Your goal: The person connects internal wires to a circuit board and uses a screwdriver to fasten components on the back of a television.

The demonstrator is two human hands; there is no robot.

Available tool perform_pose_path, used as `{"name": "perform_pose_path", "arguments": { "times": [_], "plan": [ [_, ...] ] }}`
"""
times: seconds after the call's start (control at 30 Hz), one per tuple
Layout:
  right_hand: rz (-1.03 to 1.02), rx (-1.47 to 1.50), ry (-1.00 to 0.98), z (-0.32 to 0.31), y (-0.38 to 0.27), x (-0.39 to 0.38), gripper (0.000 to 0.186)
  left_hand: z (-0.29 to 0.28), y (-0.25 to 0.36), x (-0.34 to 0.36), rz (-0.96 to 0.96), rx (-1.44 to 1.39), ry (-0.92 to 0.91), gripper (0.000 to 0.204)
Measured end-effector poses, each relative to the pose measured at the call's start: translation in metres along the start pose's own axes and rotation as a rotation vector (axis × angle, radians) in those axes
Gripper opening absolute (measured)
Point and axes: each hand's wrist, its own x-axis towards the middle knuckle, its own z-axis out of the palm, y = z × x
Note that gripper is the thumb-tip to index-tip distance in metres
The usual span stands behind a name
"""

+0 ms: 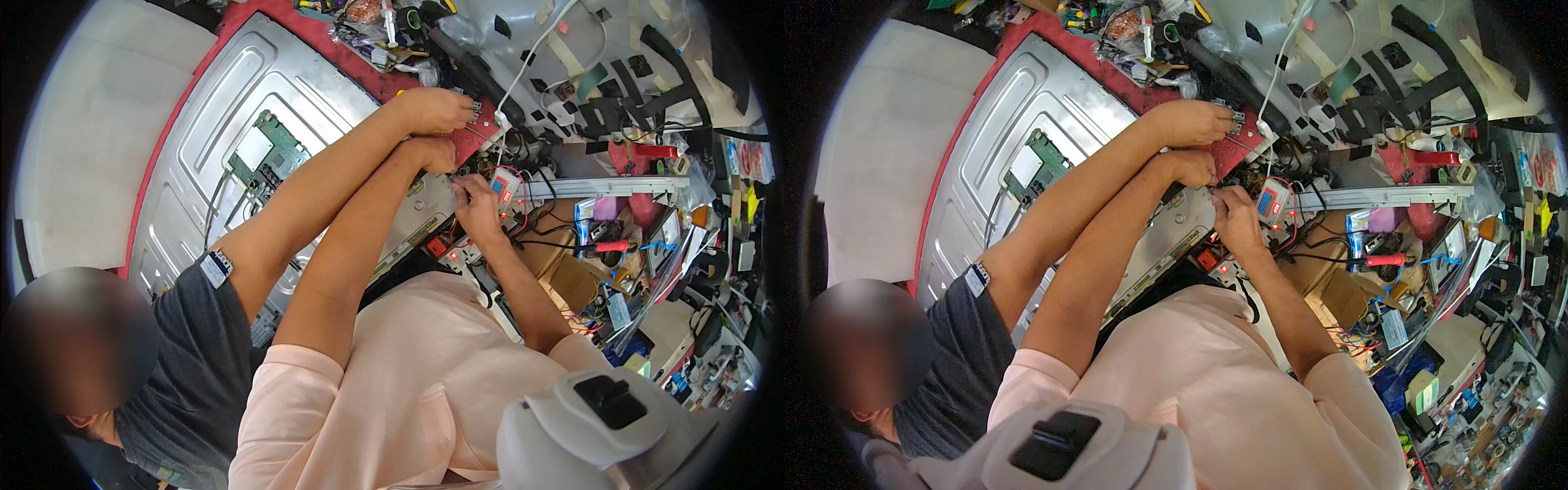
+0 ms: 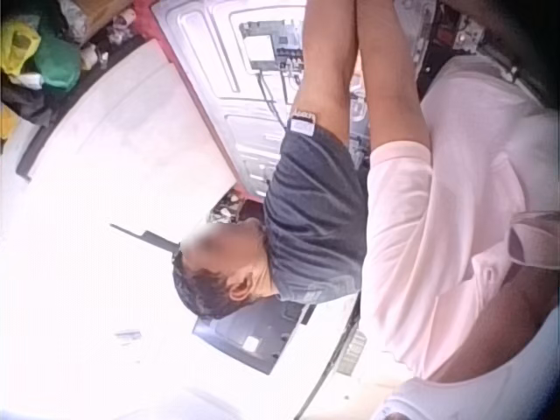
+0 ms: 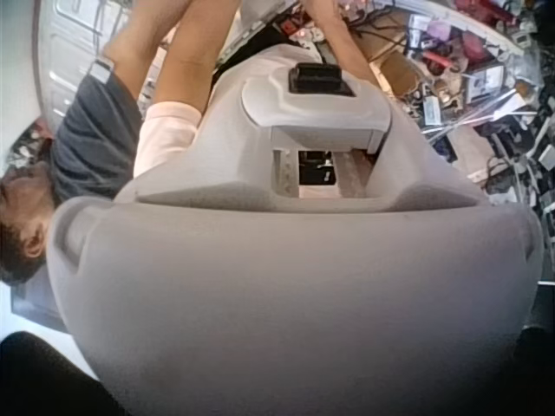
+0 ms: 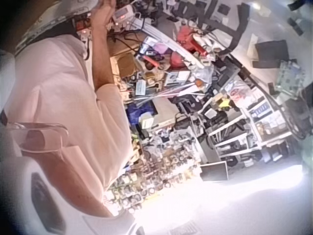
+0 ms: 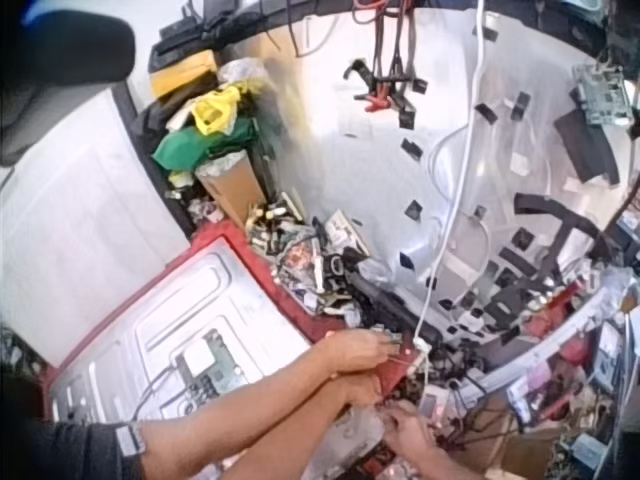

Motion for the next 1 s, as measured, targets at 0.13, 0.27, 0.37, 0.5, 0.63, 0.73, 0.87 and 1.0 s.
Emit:
{"name": "perform_pose_path", "arguments": {
  "times": [0.13, 0.27, 0.37, 0.5, 0.63, 0.73, 0.87, 1.0],
  "plan": [
    [0.037, 0.004, -0.012, -0.007, 0.001, -0.003, 0.009, 0.007, 0.001, 0.003, 0.035, -0.088, 0.209, 0.019],
    [0.100, 0.041, -0.076, -0.007, -0.004, 0.003, 0.009, 0.021, -0.001, -0.004, -0.021, -0.275, 0.386, 0.019],
    [0.066, -0.006, -0.103, -0.012, -0.003, 0.007, 0.009, 0.018, -0.004, 0.001, 0.066, -0.094, 0.305, 0.019],
    [0.005, -0.120, -0.110, -0.007, -0.003, 0.004, 0.009, 0.014, -0.002, 0.008, 0.000, -0.302, 0.291, 0.020],
    [0.006, -0.157, -0.142, -0.004, -0.011, 0.007, 0.011, 0.019, -0.001, 0.006, 0.082, -0.074, 0.383, 0.024],
    [-0.040, -0.193, -0.127, -0.002, -0.004, 0.003, 0.012, 0.010, -0.007, 0.012, 0.182, 0.106, 0.340, 0.027],
    [-0.138, -0.213, -0.112, 0.007, -0.013, 0.000, 0.015, 0.031, 0.003, -0.002, -0.049, -0.327, 0.405, 0.024],
    [-0.116, -0.207, -0.081, 0.005, -0.004, 0.000, 0.014, 0.018, -0.002, 0.006, -0.070, -0.361, 0.224, 0.023]
  ]
}}
